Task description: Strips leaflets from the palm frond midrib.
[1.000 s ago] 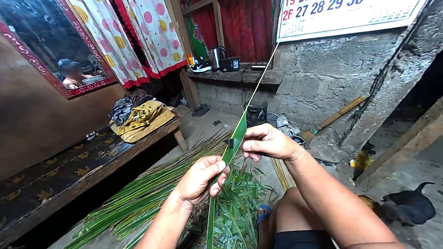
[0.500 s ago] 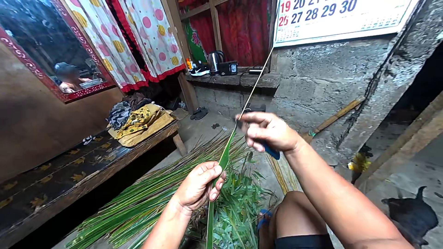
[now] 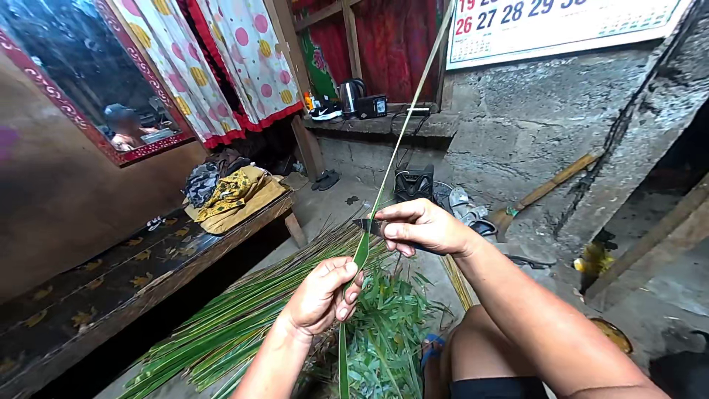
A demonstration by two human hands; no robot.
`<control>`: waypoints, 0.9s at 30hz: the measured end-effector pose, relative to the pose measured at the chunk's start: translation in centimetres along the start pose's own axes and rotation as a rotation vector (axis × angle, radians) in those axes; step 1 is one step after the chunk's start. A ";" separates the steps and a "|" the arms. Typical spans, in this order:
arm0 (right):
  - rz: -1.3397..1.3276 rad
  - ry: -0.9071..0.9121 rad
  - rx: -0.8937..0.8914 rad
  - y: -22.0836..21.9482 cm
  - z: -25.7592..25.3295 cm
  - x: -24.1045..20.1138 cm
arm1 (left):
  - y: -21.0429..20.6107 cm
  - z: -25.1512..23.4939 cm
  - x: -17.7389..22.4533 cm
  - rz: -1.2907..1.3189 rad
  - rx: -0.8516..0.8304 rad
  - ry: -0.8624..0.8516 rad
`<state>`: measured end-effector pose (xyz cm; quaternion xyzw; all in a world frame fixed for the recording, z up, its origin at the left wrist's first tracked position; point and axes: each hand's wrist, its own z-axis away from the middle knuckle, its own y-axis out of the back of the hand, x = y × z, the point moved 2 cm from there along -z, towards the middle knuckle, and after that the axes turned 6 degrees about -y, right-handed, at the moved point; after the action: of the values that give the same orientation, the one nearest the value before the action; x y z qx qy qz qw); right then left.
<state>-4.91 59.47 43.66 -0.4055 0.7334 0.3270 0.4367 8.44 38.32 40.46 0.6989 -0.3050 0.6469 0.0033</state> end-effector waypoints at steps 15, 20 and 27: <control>0.152 0.103 0.014 2.0 -3.0 -5.8 | -0.2 0.2 1.3 0.107 -0.062 -0.072; 0.138 0.191 0.143 2.8 -3.8 -8.5 | 0.1 0.6 1.4 0.075 -0.058 -0.059; 0.036 -0.020 0.048 1.2 -3.6 -7.0 | -0.2 0.2 1.5 -0.050 0.052 -0.084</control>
<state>-5.34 59.16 51.58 -0.3781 0.7439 0.3212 0.4478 8.68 37.76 41.82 0.7327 -0.2703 0.6244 -0.0117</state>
